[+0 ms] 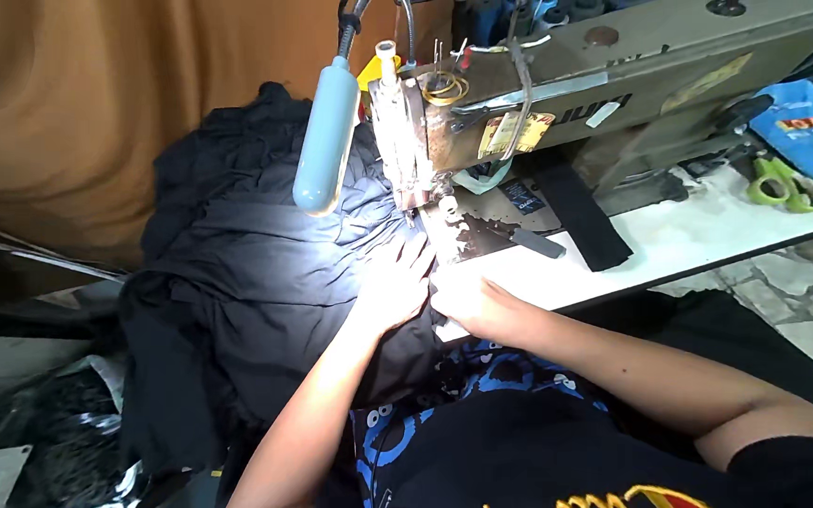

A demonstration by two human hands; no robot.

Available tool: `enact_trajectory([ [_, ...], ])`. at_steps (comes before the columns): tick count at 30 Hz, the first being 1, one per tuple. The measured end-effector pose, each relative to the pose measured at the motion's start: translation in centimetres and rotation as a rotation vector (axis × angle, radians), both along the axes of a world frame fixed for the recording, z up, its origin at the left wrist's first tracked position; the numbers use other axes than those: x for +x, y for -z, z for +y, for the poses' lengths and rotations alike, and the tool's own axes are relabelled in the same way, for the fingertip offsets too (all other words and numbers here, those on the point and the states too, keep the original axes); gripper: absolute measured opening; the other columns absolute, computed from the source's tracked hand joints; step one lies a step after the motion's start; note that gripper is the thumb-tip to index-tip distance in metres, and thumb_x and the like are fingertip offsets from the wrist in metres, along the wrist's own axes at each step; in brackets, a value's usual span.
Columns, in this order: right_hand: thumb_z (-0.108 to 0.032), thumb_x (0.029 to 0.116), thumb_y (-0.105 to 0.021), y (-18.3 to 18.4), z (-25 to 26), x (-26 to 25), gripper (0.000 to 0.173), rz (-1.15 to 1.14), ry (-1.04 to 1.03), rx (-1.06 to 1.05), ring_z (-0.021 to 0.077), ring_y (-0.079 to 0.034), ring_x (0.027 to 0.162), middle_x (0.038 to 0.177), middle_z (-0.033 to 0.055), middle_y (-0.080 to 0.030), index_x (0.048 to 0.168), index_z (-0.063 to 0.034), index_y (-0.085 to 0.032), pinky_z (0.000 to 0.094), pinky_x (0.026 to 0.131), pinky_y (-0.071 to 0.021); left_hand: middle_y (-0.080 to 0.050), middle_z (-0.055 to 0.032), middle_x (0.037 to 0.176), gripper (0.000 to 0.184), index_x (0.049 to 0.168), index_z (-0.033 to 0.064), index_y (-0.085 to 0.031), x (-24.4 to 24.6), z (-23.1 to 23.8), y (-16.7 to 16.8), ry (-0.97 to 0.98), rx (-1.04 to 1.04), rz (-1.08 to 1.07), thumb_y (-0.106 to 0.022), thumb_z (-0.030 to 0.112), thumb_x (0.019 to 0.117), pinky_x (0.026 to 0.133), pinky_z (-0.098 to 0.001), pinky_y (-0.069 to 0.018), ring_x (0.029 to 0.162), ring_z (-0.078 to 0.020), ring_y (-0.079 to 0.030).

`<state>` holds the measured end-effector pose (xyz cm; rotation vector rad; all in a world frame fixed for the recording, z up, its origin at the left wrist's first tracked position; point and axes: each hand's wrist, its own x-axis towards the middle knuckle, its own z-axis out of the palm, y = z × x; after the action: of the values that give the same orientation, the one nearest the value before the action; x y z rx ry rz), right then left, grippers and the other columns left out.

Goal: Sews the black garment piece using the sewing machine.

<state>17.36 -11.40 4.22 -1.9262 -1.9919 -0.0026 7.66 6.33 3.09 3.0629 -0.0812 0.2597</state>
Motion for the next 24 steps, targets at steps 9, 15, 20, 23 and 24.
enact_trajectory([
  [9, -0.001, 0.0999, -0.052, -1.6, 0.5, -0.5, 0.018, 0.009, 0.016, -0.182, 0.0411, -0.068, 0.103, 0.101, 0.0251, -0.068, 0.099, 0.0042, -0.069, 0.0509, 0.089, -0.0559, -0.043, -0.0052, 0.162, 0.055, 0.154, 0.0202, -0.049, -0.4, 0.6, -1.1, -0.048, -0.045, 0.209, -0.035, 0.038, 0.1048, 0.118, -0.0589, -0.029, 0.151, -0.0359, -0.035],
  [15, -0.001, 0.1011, -0.05, -1.8, 0.3, -0.3, 0.019, 0.005, 0.015, -0.219, 0.0428, -0.067, 0.107, 0.106, 0.027, -0.068, 0.102, 0.0049, -0.068, 0.0515, 0.091, -0.0551, -0.043, -0.0042, 0.162, 0.054, 0.153, 0.021, -0.05, 0.0, 0.9, -0.6, -0.034, -0.04, 0.201, -0.035, 0.037, 0.1044, 0.118, -0.0588, -0.0282, 0.152, -0.035, -0.033],
  [20, -0.002, 0.102, -0.048, -2.0, 0.4, -0.4, 0.02, -0.044, 0.003, -0.229, 0.0433, -0.067, 0.106, 0.105, 0.0271, -0.068, 0.102, 0.0044, -0.068, 0.052, 0.092, -0.0546, -0.071, -0.0164, 0.126, 0.039, 0.117, 0.0093, -0.077, -0.4, 1.6, 1.5, 0.106, -0.089, -0.234, -0.051, 0.028, 0.0942, 0.107, -0.0612, -0.0423, 0.13, -0.0413, -0.058],
  [23, -0.001, 0.1014, -0.049, -2.1, 0.4, -0.5, 0.02, -0.046, 0.011, -0.234, 0.0431, -0.067, 0.104, 0.103, 0.0266, -0.068, 0.102, 0.0045, -0.068, 0.0516, 0.089, -0.0551, -0.072, -0.0185, 0.116, 0.032, 0.107, 0.0107, -0.08, -0.7, 1.8, 1.6, 0.155, -0.126, -0.301, -0.055, 0.024, 0.0907, 0.103, -0.0608, -0.0454, 0.122, -0.0412, -0.063],
  [24, -0.001, 0.1018, -0.048, -2.2, 0.5, -0.5, 0.02, -0.036, 0.016, -0.256, 0.0436, -0.066, 0.104, 0.104, 0.0268, -0.067, 0.103, 0.0048, -0.068, 0.0519, 0.089, -0.0546, -0.072, -0.0185, 0.115, 0.032, 0.106, 0.0107, -0.08, -0.7, 1.9, 1.6, 0.16, -0.129, -0.301, -0.055, 0.024, 0.0907, 0.103, -0.0604, -0.0456, 0.12, -0.0407, -0.063],
])
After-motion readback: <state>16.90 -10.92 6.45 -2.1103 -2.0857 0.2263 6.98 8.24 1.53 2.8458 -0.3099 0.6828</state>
